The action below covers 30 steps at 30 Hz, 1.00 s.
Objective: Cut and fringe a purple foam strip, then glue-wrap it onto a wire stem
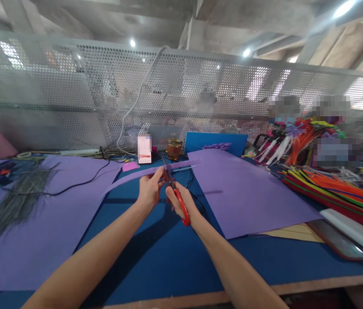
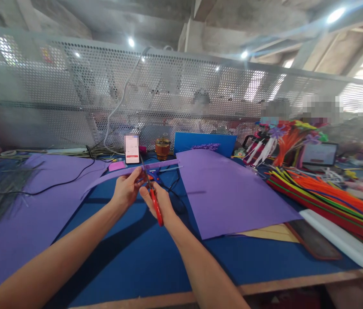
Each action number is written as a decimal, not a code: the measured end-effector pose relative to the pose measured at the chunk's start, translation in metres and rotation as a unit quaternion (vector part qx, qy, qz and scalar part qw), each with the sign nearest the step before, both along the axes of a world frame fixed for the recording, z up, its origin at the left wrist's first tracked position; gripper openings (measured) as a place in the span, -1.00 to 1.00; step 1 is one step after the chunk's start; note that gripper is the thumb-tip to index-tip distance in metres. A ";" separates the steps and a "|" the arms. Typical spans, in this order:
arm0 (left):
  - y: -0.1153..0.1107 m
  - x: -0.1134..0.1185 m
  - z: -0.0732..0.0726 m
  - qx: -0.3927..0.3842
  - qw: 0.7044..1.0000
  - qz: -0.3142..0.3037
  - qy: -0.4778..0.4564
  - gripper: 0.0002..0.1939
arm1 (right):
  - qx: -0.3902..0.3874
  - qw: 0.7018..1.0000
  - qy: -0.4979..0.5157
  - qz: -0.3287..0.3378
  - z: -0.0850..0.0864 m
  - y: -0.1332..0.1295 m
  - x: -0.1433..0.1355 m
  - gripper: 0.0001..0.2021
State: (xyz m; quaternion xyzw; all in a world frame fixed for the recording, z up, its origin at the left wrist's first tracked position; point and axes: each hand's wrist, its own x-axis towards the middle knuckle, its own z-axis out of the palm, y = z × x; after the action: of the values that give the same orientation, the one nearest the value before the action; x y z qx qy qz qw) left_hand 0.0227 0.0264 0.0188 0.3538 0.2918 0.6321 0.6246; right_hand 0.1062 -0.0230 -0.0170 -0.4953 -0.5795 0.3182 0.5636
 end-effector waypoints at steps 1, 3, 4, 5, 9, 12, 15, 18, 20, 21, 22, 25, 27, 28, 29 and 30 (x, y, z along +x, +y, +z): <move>0.000 0.000 -0.001 0.004 1.000 -0.001 0.000 -0.69 | 0.004 1.000 -0.007 0.001 0.001 0.000 0.000 -0.57; 0.000 0.000 -0.002 0.012 1.000 -0.005 0.001 -0.71 | 0.015 1.000 -0.024 -0.005 0.002 0.000 0.000 -0.57; 0.001 0.000 -0.003 0.016 1.000 -0.008 0.002 -0.72 | 0.018 0.999 -0.027 -0.014 0.002 -0.001 -0.001 -0.57; 0.001 0.000 -0.004 0.018 1.000 -0.011 0.002 -0.72 | 0.018 0.999 -0.028 -0.020 0.002 -0.001 -0.001 -0.56; 0.002 0.000 -0.004 0.012 1.000 -0.009 0.000 -0.72 | 0.008 1.000 -0.016 -0.024 0.003 -0.001 -0.002 -0.55; 0.002 -0.001 -0.004 0.008 1.000 -0.010 0.000 -0.72 | 0.005 1.000 -0.006 -0.026 0.003 -0.001 -0.003 -0.55; 0.002 0.000 -0.005 0.009 1.000 -0.013 -0.001 -0.72 | -0.006 1.000 0.005 -0.023 0.002 -0.001 -0.004 -0.56; 0.003 0.000 -0.006 0.006 1.000 -0.012 -0.006 -0.73 | -0.010 1.000 0.008 -0.023 0.001 0.000 -0.004 -0.58; 0.002 0.000 -0.006 0.002 1.000 -0.010 -0.009 -0.72 | -0.009 1.000 0.008 -0.023 0.000 0.000 -0.004 -0.59; 0.002 0.000 -0.005 0.000 1.000 -0.010 -0.009 -0.72 | -0.007 1.000 0.009 -0.023 0.000 0.001 -0.004 -0.60; 0.002 0.000 -0.005 0.000 1.000 -0.010 -0.008 -0.72 | -0.006 1.000 0.010 -0.023 -0.001 0.001 -0.004 -0.60; 0.001 0.000 -0.003 0.002 1.000 -0.016 -0.006 -0.71 | -0.005 1.000 0.013 -0.025 -0.002 0.002 -0.004 -0.60; 0.001 0.000 -0.003 0.002 1.000 -0.015 -0.007 -0.71 | -0.005 1.000 0.016 -0.025 -0.003 0.002 -0.004 -0.58; 0.001 0.000 -0.002 0.001 1.000 -0.013 -0.007 -0.70 | -0.005 1.000 0.016 -0.024 -0.003 0.002 -0.004 -0.58; 0.001 0.000 -0.002 -0.001 1.000 -0.012 -0.007 -0.70 | -0.005 1.000 0.017 -0.023 -0.003 0.002 -0.004 -0.58; 0.001 0.000 -0.002 -0.002 1.000 -0.010 -0.007 -0.70 | -0.005 1.000 0.018 -0.023 -0.003 0.002 -0.004 -0.57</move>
State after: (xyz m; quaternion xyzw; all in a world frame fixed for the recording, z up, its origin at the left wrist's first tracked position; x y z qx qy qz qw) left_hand 0.0226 0.0274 0.0171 0.3505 0.2850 0.6276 0.6340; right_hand 0.1021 -0.0207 -0.0197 -0.5058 -0.5560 0.3172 0.5783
